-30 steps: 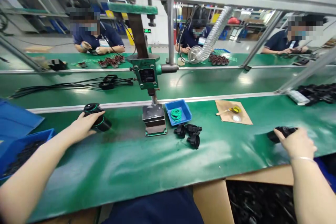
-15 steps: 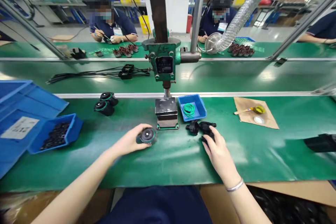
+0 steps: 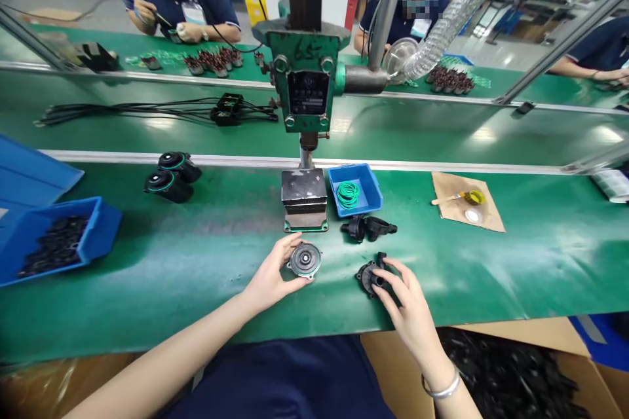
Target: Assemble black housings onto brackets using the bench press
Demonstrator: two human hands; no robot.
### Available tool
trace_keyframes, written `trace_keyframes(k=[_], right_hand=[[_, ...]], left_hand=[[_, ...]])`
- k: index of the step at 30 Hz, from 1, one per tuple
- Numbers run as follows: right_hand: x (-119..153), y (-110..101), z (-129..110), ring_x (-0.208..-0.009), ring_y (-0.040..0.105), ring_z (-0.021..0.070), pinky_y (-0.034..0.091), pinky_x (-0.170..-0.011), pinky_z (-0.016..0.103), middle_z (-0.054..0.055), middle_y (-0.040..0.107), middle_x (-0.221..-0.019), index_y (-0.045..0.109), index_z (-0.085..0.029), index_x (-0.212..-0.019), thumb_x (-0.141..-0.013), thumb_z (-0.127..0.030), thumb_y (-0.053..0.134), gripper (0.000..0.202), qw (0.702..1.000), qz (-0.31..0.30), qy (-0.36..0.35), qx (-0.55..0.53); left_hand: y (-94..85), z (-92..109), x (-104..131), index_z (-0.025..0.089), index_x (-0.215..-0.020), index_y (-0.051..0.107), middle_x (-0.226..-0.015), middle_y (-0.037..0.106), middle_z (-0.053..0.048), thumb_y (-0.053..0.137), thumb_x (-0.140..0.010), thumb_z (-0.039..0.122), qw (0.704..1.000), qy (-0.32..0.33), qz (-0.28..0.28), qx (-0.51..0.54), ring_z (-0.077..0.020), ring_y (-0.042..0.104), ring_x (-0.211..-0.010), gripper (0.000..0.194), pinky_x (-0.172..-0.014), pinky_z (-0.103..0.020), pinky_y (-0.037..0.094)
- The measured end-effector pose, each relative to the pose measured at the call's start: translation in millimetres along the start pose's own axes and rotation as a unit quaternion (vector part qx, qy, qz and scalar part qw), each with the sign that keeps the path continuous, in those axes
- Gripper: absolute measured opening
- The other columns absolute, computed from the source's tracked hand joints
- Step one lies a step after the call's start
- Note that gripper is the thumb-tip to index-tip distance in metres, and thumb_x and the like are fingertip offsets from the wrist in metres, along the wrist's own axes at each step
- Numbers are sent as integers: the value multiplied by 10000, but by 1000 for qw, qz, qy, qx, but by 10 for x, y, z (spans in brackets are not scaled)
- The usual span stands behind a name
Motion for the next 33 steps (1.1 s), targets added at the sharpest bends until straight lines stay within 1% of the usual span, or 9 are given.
trace_keyframes(k=[5, 8, 11, 14, 16, 18, 20, 24, 33], right_hand=[[-175, 92, -91, -1200, 517, 256, 482, -974, 493, 85, 536, -1282, 647, -278, -1108, -904, -362, 604, 225, 998, -23, -49, 22], [-323, 52, -238, -1245, 501, 262, 457, -1015, 505, 79, 551, -1281, 654, -249, -1012, -871, -360, 653, 179, 997, -33, -76, -5], [-551, -71, -455, -1209, 565, 215, 484, -1016, 414, 71, 612, -1228, 601, -209, -964, -878, -305, 652, 139, 996, -17, -44, -74], [-793, -105, -751, -1025, 660, 157, 538, -891, 293, 49, 677, -1097, 574, -194, -918, -884, -271, 645, 110, 994, 4, -14, -106], [-908, -39, -982, -948, 669, 140, 547, -822, 255, 41, 684, -1026, 580, -190, -902, -878, -261, 652, 104, 994, 9, -40, -102], [-963, 66, -1172, -939, 660, 140, 547, -817, 252, 46, 673, -995, 582, -186, -925, -872, -245, 659, 110, 993, 14, -80, -88], [-971, 176, -1286, -960, 650, 149, 547, -836, 264, 61, 658, -1000, 572, -180, -958, -869, -228, 663, 136, 991, 15, -111, -70], [-944, 320, -1382, -995, 643, 163, 548, -856, 282, 83, 645, -1035, 554, -176, -995, -875, -200, 653, 158, 989, -6, -141, -37], [-923, 318, -1410, -984, 644, 159, 546, -851, 276, 84, 646, -1038, 553, -164, -999, -871, -193, 663, 171, 990, -13, -141, -3]], left_hand=[[15, -35, 32, 207, -1334, 347, -1362, 531, -155, 806, -712, 254, 1000, 5, 22, 11, -281, 536, -1283, 774, -1109, -502, 425], [16, -39, 43, 204, -1305, 375, -1338, 553, -158, 798, -723, 251, 999, 15, 29, -5, -293, 554, -1264, 721, -1087, -514, 448], [10, -1, 48, 205, -1313, 383, -1331, 566, -153, 783, -744, 260, 999, 34, 32, -18, -296, 557, -1264, 698, -1083, -509, 454], [-8, 50, 46, 211, -1319, 388, -1331, 576, -143, 782, -749, 261, 998, 44, 35, -24, -285, 570, -1252, 694, -1075, -484, 467], [-22, 73, 44, 213, -1312, 393, -1325, 586, -135, 791, -739, 255, 998, 46, 37, -29, -278, 578, -1242, 698, -1063, -472, 478], [-37, 84, 46, 214, -1305, 400, -1311, 599, -127, 794, -732, 247, 997, 47, 41, -36, -274, 590, -1227, 696, -1046, -460, 493], [-48, 85, 51, 212, -1305, 401, -1296, 609, -122, 786, -736, 240, 997, 50, 44, -39, -271, 605, -1206, 687, -1025, -445, 511], [-47, 76, 59, 203, -1307, 394, -1291, 611, -132, 764, -751, 235, 997, 58, 42, -34, -268, 617, -1192, 668, -1003, -430, 527], [-41, 100, 58, 203, -1332, 385, -1315, 596, -138, 742, -774, 225, 996, 75, 33, -22, -260, 594, -1223, 663, -1031, -432, 511]])
Point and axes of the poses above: each hand's wrist, its own x-axis away from the middle knuckle, its own y-axis out of the palm, z = x × y, the point moved 8 cm from there along -x, towards the middle knuckle
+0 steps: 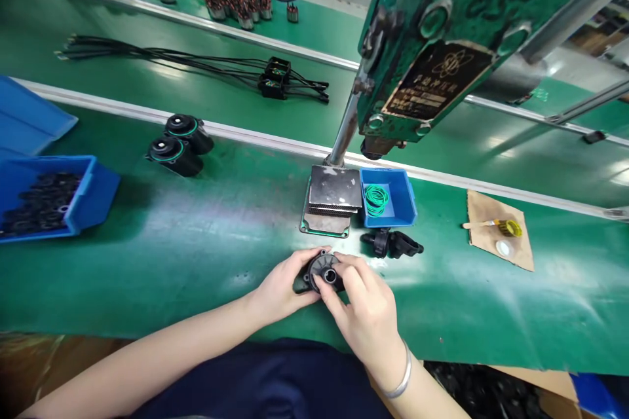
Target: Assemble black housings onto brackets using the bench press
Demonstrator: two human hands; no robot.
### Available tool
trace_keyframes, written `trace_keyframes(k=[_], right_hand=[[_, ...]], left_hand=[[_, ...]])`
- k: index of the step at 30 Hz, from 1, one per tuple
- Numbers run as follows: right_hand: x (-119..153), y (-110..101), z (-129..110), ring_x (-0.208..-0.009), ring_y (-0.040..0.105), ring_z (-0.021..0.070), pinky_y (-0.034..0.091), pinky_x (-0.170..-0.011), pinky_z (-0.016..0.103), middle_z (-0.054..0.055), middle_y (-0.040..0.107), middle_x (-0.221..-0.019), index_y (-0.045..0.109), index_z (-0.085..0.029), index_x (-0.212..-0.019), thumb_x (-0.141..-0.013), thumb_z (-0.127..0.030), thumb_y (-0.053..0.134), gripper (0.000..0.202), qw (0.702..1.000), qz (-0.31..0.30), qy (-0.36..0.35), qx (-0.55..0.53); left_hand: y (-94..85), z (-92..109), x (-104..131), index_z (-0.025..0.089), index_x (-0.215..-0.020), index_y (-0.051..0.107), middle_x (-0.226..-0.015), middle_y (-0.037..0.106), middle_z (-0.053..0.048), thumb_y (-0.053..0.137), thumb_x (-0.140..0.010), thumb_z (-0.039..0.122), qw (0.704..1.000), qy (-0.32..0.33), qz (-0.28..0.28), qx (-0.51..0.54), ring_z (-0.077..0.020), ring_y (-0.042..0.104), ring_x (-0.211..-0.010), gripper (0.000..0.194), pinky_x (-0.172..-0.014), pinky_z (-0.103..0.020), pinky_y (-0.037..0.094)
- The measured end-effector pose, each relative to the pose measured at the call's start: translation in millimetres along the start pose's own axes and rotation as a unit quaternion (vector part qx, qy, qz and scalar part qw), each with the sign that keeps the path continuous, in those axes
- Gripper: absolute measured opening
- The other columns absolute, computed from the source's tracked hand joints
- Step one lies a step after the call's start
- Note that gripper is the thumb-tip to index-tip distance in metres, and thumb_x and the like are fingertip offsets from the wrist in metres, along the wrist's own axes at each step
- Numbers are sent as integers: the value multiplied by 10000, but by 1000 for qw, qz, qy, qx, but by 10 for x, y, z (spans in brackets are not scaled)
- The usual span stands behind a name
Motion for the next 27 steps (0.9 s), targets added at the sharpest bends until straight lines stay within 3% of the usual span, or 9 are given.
trace_keyframes(k=[11, 27], right_hand=[[-15, 31, 3, -967, 646, 160, 555, -848, 285, 85, 633, -1052, 534, -187, -1018, -904, -228, 619, 148, 999, -34, 15, 16], [-22, 5, -40, -904, 664, 153, 541, -793, 253, 70, 649, -1020, 543, -182, -994, -906, -249, 620, 136, 999, -26, 17, 44]], left_hand=[[-2, 4, -2, 226, -1355, 364, -1354, 575, -129, 714, -795, 225, 1000, -10, -11, -3, -269, 569, -1257, 660, -1060, -450, 495], [9, 3, 4, 231, -1363, 375, -1359, 578, -116, 724, -779, 200, 1000, -15, -9, -2, -270, 584, -1240, 681, -1055, -435, 499]])
Point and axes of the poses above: each hand's wrist, its own x-axis away from the middle knuckle, its own y-axis out of the palm, z = x × y, the point moved 8 cm from there along -x, towards the middle knuckle
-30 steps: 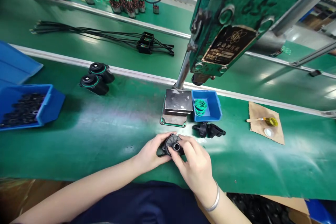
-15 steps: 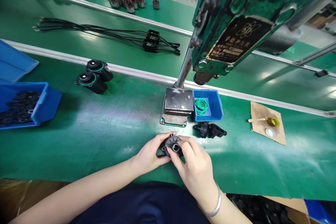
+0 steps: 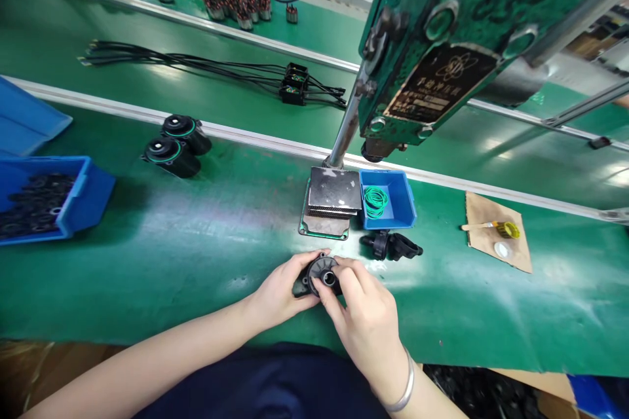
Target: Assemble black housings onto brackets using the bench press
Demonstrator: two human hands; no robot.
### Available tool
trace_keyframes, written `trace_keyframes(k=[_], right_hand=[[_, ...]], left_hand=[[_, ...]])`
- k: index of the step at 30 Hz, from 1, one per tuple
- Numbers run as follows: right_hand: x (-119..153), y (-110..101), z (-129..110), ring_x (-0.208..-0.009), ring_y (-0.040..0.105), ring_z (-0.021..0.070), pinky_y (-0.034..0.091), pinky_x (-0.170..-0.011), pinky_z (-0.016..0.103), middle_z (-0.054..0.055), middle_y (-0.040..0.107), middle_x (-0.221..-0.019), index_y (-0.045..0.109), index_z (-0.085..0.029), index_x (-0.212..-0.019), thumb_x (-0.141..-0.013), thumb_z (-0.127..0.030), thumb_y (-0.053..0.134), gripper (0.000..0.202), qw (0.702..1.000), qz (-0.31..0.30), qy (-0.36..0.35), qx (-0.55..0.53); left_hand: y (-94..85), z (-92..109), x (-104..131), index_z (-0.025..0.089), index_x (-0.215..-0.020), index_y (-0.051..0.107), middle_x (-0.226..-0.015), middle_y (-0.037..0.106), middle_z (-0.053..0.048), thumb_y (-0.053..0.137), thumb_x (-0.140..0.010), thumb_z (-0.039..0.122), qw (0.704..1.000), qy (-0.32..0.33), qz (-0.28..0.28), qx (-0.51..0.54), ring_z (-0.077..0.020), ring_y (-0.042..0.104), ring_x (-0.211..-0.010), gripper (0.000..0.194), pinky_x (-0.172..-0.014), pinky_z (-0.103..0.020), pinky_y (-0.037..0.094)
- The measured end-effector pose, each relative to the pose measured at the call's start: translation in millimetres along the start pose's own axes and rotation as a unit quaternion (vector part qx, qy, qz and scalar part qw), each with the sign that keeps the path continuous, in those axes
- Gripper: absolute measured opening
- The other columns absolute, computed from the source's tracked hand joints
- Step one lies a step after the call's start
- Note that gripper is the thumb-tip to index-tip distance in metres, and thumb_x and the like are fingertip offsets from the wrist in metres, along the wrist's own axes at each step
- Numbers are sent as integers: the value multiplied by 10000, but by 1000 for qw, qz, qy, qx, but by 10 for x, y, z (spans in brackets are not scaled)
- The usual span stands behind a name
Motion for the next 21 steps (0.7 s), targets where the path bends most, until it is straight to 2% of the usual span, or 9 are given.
trace_keyframes(k=[7, 10, 13, 15, 16, 18, 19, 20, 21], right_hand=[[12, 54, 9, -869, 668, 160, 548, -763, 256, 67, 642, -986, 540, -185, -962, -926, -281, 582, 111, 1000, -6, 13, 5], [46, 103, 18, -849, 669, 158, 550, -734, 251, 66, 642, -945, 539, -180, -941, -939, -293, 559, 115, 1000, 1, 14, 10], [-13, 1, 57, -819, 673, 152, 563, -707, 250, 57, 656, -920, 549, -175, -968, -936, -342, 565, 171, 1000, -12, -16, -16], [-163, -309, 121, -859, 678, 156, 577, -750, 262, 53, 672, -952, 574, -181, -1019, -913, -381, 596, 228, 998, -9, -39, -38], [-278, -580, 171, -903, 678, 163, 577, -796, 275, 57, 676, -984, 589, -184, -1042, -898, -378, 616, 243, 998, 21, -42, -43], [-540, -1385, 279, -1013, 660, 200, 528, -935, 348, 81, 667, -1034, 621, -164, -1058, -893, -295, 614, 211, 981, 188, -30, -26], [-668, -1818, 322, -1065, 645, 216, 501, -958, 359, 100, 648, -1066, 610, -134, -1114, -906, -264, 570, 248, 957, 284, -26, -44], [-826, -2192, 325, -1119, 622, 217, 489, -925, 331, 108, 610, -1151, 563, -105, -1203, -928, -291, 488, 340, 933, 350, -42, -70], [-1059, -2465, 261, -1203, 570, 234, 473, -884, 306, 118, 491, -1334, 481, -70, -1307, -933, -334, 390, 467, 927, 357, -84, -82]], left_hand=[[8, 14, 3, 254, -1429, 315, -1387, 547, -115, 698, -798, 189, 999, 43, -3, -26, -256, 547, -1280, 741, -1083, -426, 474], [51, 37, 30, 275, -1397, 390, -1385, 537, -110, 675, -804, 182, 994, 88, -7, -68, -256, 540, -1282, 665, -1073, -425, 479], [-54, 146, 5, 275, -1327, 480, -1290, 602, -97, 709, -754, 179, 989, 107, 26, -96, -247, 615, -1177, 624, -995, -392, 535], [-222, 327, -97, 273, -1291, 522, -1235, 637, -84, 737, -720, 189, 986, 116, 47, -106, -240, 643, -1123, 615, -965, -371, 548], [-330, 449, -182, 273, -1279, 538, -1224, 646, -77, 745, -715, 197, 985, 124, 56, -110, -238, 644, -1118, 605, -971, -368, 541], [-560, 702, -420, 275, -1266, 558, -1223, 654, -60, 754, -717, 222, 981, 135, 76, -117, -235, 636, -1126, 585, -1004, -376, 513], [-667, 807, -565, 272, -1258, 564, -1219, 659, -51, 757, -717, 234, 980, 136, 86, -118, -231, 637, -1120, 575, -1016, -381, 501], [-748, 881, -720, 265, -1247, 567, -1209, 664, -44, 762, -713, 244, 981, 130, 90, -115, -226, 643, -1104, 569, -1014, -381, 498], [-802, 921, -877, 252, -1232, 567, -1192, 671, -41, 771, -702, 254, 983, 121, 88, -107, -221, 652, -1081, 567, -1002, -375, 502]])
Point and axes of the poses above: each hand's wrist, its own x-axis away from the middle knuckle, its own y-axis out of the palm, z = x × y, the point moved 8 cm from there along -x, towards the middle knuckle
